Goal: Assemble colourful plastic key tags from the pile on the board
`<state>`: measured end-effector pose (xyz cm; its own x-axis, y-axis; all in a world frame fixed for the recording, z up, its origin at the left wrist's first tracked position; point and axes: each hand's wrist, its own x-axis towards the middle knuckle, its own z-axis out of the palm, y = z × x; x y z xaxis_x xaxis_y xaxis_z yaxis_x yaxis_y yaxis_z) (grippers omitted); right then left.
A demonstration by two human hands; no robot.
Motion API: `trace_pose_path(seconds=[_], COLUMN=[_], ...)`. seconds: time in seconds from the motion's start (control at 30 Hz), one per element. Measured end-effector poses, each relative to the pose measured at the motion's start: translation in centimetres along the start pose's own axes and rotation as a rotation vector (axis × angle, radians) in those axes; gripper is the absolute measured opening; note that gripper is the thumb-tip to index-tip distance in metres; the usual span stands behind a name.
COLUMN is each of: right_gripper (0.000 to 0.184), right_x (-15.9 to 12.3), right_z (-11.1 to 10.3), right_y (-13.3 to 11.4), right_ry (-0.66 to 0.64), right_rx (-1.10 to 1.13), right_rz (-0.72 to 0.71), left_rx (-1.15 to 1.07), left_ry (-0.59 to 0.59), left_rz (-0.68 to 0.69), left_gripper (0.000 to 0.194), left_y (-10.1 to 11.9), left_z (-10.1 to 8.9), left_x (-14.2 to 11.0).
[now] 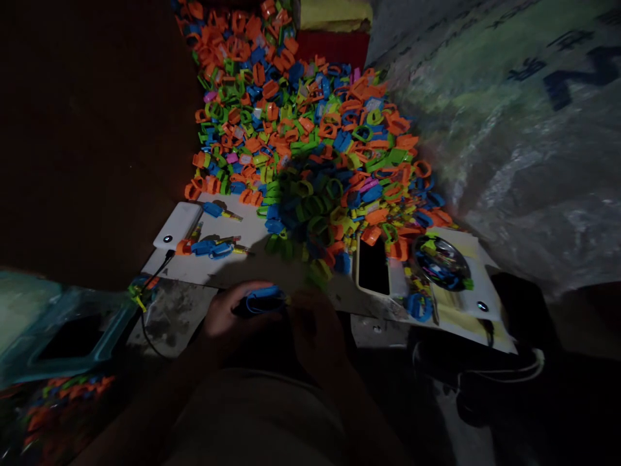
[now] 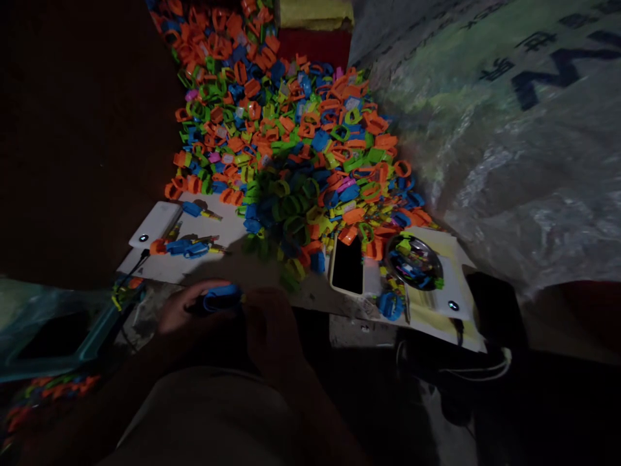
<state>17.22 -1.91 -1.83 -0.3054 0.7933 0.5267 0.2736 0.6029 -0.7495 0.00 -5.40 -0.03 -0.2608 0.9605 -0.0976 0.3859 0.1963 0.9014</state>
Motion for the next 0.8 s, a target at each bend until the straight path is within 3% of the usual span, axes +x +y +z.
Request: trace_pose_path(seconds=[0.2, 0.37, 0.63, 0.8], right_gripper=[0.018, 0.008, 0.009, 0.01], right_x=[-0.5, -0.6, -0.5, -0.9], right_z=[-0.5, -0.7, -1.3, -0.9], right_y=[-0.6, -0.6, 0.1, 0.5], right_ry=[-0.151, -0.166, -0.178, -0.156], right_rx=[-0.269, -0.425, -0.508, -0.429], right_rz=[-0.068, -0.083, -0.202, -0.136], left_rx=[-0.108, -0.197, -0.136, -0.07], left_ry=[0.008, -0.025, -0.031, -0.065], left_rz=[-0.139, -0.19, -0.158, -0.12], left_gripper=[0.04, 0.045, 0.042, 0.036], left_y=[0.3, -0.1, 0.7, 0.7], left_z=[0.4, 0.9, 0.8, 0.6], left_x=[-0.3, -0.7, -0.9, -0.6])
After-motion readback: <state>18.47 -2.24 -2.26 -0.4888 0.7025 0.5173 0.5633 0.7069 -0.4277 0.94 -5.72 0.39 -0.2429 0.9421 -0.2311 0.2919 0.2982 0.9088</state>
